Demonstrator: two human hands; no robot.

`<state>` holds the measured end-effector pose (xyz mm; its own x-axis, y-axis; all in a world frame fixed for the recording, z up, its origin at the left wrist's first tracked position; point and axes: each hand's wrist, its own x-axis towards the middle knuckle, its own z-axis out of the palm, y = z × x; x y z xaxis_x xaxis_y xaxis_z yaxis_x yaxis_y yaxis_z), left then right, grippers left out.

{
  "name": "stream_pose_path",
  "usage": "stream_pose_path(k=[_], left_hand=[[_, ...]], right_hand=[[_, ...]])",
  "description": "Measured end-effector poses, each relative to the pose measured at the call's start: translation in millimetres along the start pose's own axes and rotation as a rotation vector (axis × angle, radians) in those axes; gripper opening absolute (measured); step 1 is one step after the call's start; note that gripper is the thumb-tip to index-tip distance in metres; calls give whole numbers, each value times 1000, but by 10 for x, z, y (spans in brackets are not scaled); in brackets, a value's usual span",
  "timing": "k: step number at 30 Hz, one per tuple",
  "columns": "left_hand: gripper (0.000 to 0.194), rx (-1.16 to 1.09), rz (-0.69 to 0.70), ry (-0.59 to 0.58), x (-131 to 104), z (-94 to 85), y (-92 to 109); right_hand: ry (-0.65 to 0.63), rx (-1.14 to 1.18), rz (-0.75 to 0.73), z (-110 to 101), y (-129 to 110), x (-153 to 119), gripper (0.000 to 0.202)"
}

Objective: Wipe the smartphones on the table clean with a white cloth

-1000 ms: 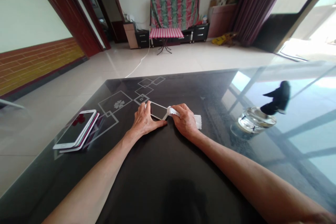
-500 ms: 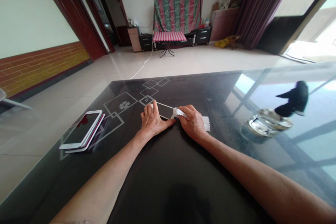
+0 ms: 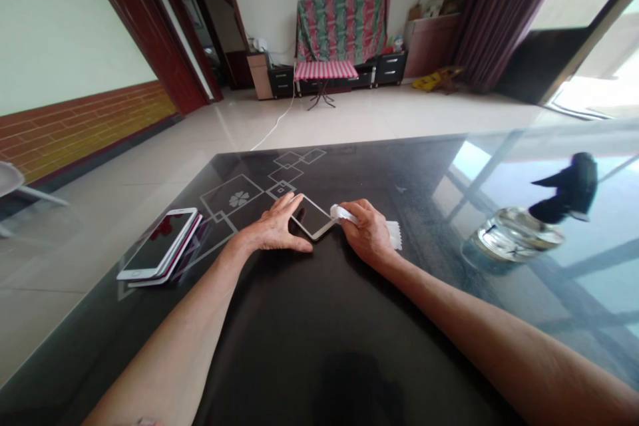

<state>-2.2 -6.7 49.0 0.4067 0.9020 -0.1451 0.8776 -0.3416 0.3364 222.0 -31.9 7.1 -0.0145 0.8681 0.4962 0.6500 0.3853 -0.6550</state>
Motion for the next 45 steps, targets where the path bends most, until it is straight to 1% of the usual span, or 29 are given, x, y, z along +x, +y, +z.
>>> stream_pose_path(k=[3, 4, 6, 10, 15, 17, 22, 26, 30, 34, 38, 42, 45], left_hand=[[95, -12, 139, -64, 33, -187, -22], [91, 14, 176, -99, 69, -231, -10], [89, 72, 239, -175, 160, -281, 38], [92, 155, 280, -205, 302, -262, 158], [88, 232, 276, -241, 346, -198, 200], [85, 254, 289, -239, 358, -199, 192], [77, 274, 410, -229, 371, -230, 192], [74, 294, 380, -194, 342, -226, 200], [73, 342, 387, -175, 300, -179, 231], [64, 392, 402, -118, 260, -124, 287], [56, 427, 460, -66, 234, -110, 310], [61, 414, 504, -42, 231, -141, 282], [64, 429, 501, -49, 244, -186, 235]], right_hand=[[3, 12, -11, -1, 6, 3, 20], [9, 17, -15, 0, 11, 3, 20], [27, 20, -20, 5, 24, 1, 20], [32, 17, -40, 18, 46, -6, 21], [36, 13, -44, 9, 26, -4, 22], [29, 13, -37, -1, 3, -1, 22], [21, 11, -29, -13, -23, 3, 22], [9, 7, -36, -9, -11, -1, 22], [-5, -15, -21, -19, -23, -3, 22], [-15, -26, 14, -39, -41, 6, 20], [-63, -4, 2, -66, -32, 9, 20], [-26, 49, 13, -96, -15, 4, 21], [-27, 74, 27, -107, -11, 6, 20]])
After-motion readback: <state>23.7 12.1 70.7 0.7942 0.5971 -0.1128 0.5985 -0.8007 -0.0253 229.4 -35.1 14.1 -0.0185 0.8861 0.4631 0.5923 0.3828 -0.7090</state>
